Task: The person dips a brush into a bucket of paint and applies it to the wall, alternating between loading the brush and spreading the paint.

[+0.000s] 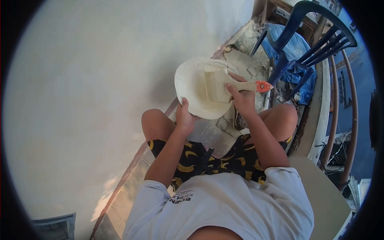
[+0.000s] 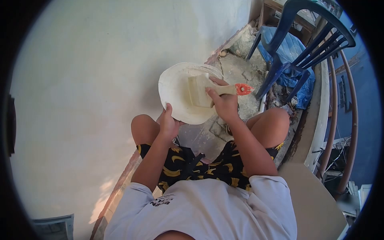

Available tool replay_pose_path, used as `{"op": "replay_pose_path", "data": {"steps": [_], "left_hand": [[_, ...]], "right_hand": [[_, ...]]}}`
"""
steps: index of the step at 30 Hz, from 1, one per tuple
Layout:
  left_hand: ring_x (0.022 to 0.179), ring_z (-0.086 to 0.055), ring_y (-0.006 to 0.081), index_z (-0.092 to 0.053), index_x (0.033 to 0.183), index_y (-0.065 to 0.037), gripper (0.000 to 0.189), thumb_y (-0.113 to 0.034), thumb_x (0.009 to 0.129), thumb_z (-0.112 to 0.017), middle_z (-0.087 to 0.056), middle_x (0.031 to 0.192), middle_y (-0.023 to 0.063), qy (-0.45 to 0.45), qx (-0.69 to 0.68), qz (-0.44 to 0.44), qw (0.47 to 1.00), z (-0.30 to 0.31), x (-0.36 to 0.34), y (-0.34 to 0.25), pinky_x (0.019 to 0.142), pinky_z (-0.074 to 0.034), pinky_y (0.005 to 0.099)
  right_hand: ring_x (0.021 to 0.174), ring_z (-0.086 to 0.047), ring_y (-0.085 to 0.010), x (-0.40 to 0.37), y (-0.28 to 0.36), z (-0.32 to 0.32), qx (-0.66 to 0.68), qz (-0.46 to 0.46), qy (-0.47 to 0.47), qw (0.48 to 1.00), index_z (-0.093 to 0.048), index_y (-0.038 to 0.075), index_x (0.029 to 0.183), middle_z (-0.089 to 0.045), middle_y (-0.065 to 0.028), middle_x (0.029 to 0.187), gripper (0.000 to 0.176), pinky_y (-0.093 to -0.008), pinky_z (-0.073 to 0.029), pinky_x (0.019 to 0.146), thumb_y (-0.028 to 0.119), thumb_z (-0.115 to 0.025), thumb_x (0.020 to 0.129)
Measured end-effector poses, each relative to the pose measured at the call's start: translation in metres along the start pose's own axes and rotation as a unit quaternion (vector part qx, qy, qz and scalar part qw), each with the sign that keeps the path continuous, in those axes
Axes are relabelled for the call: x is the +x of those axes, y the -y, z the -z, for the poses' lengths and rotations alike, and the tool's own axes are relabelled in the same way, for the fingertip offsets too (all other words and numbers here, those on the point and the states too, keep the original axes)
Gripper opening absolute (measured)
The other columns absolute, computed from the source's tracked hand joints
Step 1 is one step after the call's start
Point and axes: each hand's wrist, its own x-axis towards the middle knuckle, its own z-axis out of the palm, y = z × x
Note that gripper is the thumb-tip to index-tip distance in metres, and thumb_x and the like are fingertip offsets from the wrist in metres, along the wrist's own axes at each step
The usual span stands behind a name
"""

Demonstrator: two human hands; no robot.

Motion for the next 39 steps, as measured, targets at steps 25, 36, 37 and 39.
{"op": "replay_pose_path", "data": {"steps": [25, 36, 37, 39], "left_hand": [[0.095, -0.059, 0.0204, -0.037, 0.128, -0.001, 0.050, -0.039, 0.095, -0.038, -0.054, 0.114, 0.0109, -0.167, 0.035, 0.009, 0.985, 0.027, 0.082, 0.056, 0.073, -0.051, 0.0321], [0.095, -0.059, 0.0232, -0.034, 0.127, -0.003, 0.051, -0.039, 0.093, -0.044, -0.054, 0.113, 0.0104, -0.190, 0.033, 0.074, 0.978, 0.002, 0.107, 0.064, 0.073, -0.052, 0.0369], [0.098, -0.058, 0.0234, -0.034, 0.127, -0.002, 0.051, -0.039, 0.093, -0.044, -0.053, 0.114, 0.0111, -0.196, 0.039, 0.077, 0.977, 0.006, 0.108, 0.068, 0.077, -0.050, 0.0364], [0.101, -0.057, 0.0236, -0.035, 0.127, -0.001, 0.051, -0.038, 0.093, -0.044, -0.053, 0.115, 0.0117, -0.201, 0.041, 0.076, 0.976, 0.009, 0.108, 0.075, 0.080, -0.049, 0.0359]], "right_hand": [[0.106, -0.056, -0.0265, 0.217, -0.124, 0.056, 0.370, -0.122, -0.196, 0.900, -0.044, 0.001, 0.124, -0.053, -0.0121, 0.118, 0.041, -0.0429, -0.052, 0.081, 0.011, -0.053, 0.086], [0.086, -0.060, -0.0247, 0.423, -0.172, -0.019, 0.208, -0.024, -0.309, 0.928, -0.049, -0.003, 0.118, -0.055, -0.0156, 0.108, 0.043, -0.0402, -0.057, 0.062, 0.000, -0.062, 0.077], [0.087, -0.060, -0.0250, 0.422, -0.151, -0.013, 0.255, -0.005, -0.284, 0.924, -0.049, -0.003, 0.118, -0.055, -0.0161, 0.107, 0.043, -0.0396, -0.056, 0.061, 0.000, -0.062, 0.077], [0.088, -0.060, -0.0253, 0.410, -0.149, -0.001, 0.302, 0.017, -0.255, 0.918, -0.048, -0.004, 0.117, -0.055, -0.0166, 0.107, 0.043, -0.0391, -0.056, 0.060, 0.000, -0.061, 0.077]]}}
